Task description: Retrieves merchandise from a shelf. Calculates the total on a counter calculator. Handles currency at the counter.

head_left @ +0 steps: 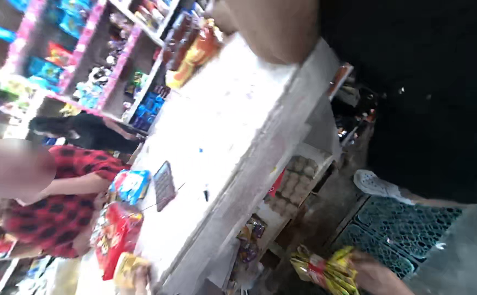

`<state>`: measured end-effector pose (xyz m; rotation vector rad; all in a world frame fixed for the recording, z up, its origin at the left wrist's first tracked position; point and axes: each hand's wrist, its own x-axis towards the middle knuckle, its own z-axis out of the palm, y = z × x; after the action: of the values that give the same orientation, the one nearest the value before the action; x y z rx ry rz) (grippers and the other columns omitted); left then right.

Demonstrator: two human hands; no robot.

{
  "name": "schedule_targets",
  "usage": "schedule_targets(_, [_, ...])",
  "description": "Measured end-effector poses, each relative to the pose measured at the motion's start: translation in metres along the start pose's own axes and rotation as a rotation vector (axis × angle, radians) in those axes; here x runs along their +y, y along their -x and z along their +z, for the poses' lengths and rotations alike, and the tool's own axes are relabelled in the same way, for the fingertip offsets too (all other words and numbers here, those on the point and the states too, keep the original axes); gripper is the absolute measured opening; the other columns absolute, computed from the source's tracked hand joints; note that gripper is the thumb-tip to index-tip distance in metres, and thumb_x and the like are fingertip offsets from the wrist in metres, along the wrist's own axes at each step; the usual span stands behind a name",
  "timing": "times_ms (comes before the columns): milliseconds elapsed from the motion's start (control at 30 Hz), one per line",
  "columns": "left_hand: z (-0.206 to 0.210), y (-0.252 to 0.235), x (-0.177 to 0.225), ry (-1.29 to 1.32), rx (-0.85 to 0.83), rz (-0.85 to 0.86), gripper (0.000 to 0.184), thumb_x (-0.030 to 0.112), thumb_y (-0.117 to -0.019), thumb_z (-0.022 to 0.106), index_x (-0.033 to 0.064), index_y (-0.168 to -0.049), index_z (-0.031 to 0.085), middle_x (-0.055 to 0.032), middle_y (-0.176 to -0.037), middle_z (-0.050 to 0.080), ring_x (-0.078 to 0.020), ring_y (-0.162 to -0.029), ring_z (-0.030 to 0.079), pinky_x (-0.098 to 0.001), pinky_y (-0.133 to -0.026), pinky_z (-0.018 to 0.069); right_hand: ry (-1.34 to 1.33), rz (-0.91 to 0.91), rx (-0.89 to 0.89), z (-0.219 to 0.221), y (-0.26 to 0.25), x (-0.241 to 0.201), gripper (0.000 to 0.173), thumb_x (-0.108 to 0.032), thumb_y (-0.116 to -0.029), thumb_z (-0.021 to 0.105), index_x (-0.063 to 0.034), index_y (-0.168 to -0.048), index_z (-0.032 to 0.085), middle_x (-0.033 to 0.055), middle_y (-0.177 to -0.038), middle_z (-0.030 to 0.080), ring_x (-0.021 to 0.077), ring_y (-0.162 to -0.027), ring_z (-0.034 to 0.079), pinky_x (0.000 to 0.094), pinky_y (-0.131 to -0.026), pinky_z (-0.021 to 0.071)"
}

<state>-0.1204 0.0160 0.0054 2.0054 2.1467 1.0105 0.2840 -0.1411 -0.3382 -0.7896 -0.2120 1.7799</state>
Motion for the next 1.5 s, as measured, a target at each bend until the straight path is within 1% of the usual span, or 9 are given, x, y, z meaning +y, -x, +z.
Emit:
schedule_targets(100, [0.007,-0.003,-0.002,-0.143,-0.038,-0.086,0.058,0.031,-0.1063,0.05,-0.0134,-0.143,0.045,-0.0384,-0.137,0.053,-0.048,-0.13,0.054,-0.0614,-0.111,0.0391,-0.178,-0.098,-0.1,0.055,0.04,-0.023,0.006,-0.023,-0.0808,0.072,-0.0242,-0.085,0.077,-0.0026,-0.082,0.077,0.0083,-0.077,0.074,0.0287,-0.07,0.0626])
schedule_targets(200, [0.006,-0.003,-0.002,-0.223,-0.002,-0.05,0.058,0.037,-0.1057,0.048,-0.0049,-0.145,0.051,-0.0367,-0.142,0.051,-0.0576,-0.128,0.05,-0.0754,-0.105,0.0354,-0.136,-0.278,-0.495,0.107,0.036,-0.035,0.021,-0.03,-0.089,0.071,-0.031,-0.108,0.079,-0.0086,-0.102,0.077,0.0031,-0.094,0.072,0.0262,-0.084,0.061])
schedule_targets(500, [-0.003,-0.004,0.0,-0.32,-0.126,0.023,0.042,0.028,-0.1041,0.052,0.0088,-0.14,0.061,-0.0174,-0.143,0.059,-0.042,-0.133,0.053,-0.0689,-0.105,0.0388,-0.16,-0.129,-0.932,0.347,0.02,-0.089,0.025,-0.025,-0.0991,0.065,-0.0229,-0.123,0.073,0.0045,-0.115,0.076,0.0162,-0.105,0.073,0.0372,-0.093,0.0603])
schedule_targets(633, [-0.022,0.009,0.012,-0.288,-0.351,-0.128,0.059,0.028,-0.0943,0.066,-0.0075,-0.141,0.054,-0.0296,-0.145,0.052,-0.0429,-0.142,0.043,-0.0577,-0.121,0.0211,-0.124,-0.047,-0.907,0.43,-0.002,-0.075,0.027,-0.021,-0.0969,0.069,-0.0208,-0.124,0.069,0.0125,-0.115,0.074,0.0241,-0.101,0.073,0.0418,-0.086,0.0615])
schedule_targets(867, [-0.01,-0.003,-0.007,-0.101,-0.06,0.183,0.033,0.033,-0.0982,0.059,0.0067,-0.107,0.077,-0.0157,-0.117,0.073,-0.037,-0.117,0.066,-0.0641,-0.103,0.0449,0.714,-0.293,-0.848,0.614,-0.077,-0.039,0.034,-0.013,-0.1025,0.053,-0.0009,-0.135,0.053,0.01,-0.115,0.07,0.0192,-0.093,0.072,0.0385,-0.081,0.0623])
schedule_targets(1000, [-0.053,-0.006,0.0,-0.098,-0.413,0.151,0.052,0.041,-0.1066,0.043,0.0004,-0.129,0.067,-0.0191,-0.135,0.065,-0.0354,-0.133,0.056,-0.0575,-0.122,0.0227,1.602,-0.775,-0.954,0.699,-0.128,0.008,0.032,-0.01,-0.1038,0.053,-0.0044,-0.133,0.066,0.016,-0.128,0.069,0.026,-0.115,0.068,0.0468,-0.103,0.0526])
schedule_targets(1200, [-0.066,-0.008,-0.014,0.009,-0.621,0.267,0.044,0.03,-0.1049,0.043,0.0027,-0.129,0.068,-0.019,-0.133,0.066,-0.0382,-0.13,0.057,-0.0622,-0.116,0.0297,2.207,-0.644,-1.073,0.709,-0.146,0.064,0.05,-0.009,-0.0963,0.064,-0.0135,-0.145,0.057,0.0223,-0.156,0.043,0.0489,-0.133,0.051,0.065,-0.101,0.048])
schedule_targets(1367, [-0.103,-0.011,-0.045,0.589,-0.567,0.265,0.037,0.019,-0.1034,0.052,-0.0095,-0.121,0.068,-0.0272,-0.125,0.067,-0.0391,-0.126,0.059,-0.0532,-0.113,0.04,2.075,-0.762,-0.926,0.664,-0.07,0.005,0.044,-0.017,-0.0965,0.068,-0.0135,-0.14,0.062,0.0172,-0.152,0.051,0.0384,-0.137,0.052,0.0586,-0.11,0.0444])
schedule_targets(1500, [-0.103,-0.02,-0.12,0.489,-0.367,0.42,0.034,0.023,-0.104,0.05,0.0047,-0.123,0.072,-0.0163,-0.134,0.066,-0.0407,-0.138,0.05,-0.065,-0.115,0.0319,1.62,-0.732,-0.386,0.566,-0.022,-0.067,0.033,-0.014,-0.0973,0.064,0.0,-0.128,0.067,0.015,-0.127,0.069,0.0238,-0.112,0.069,0.0436,-0.097,0.0576])
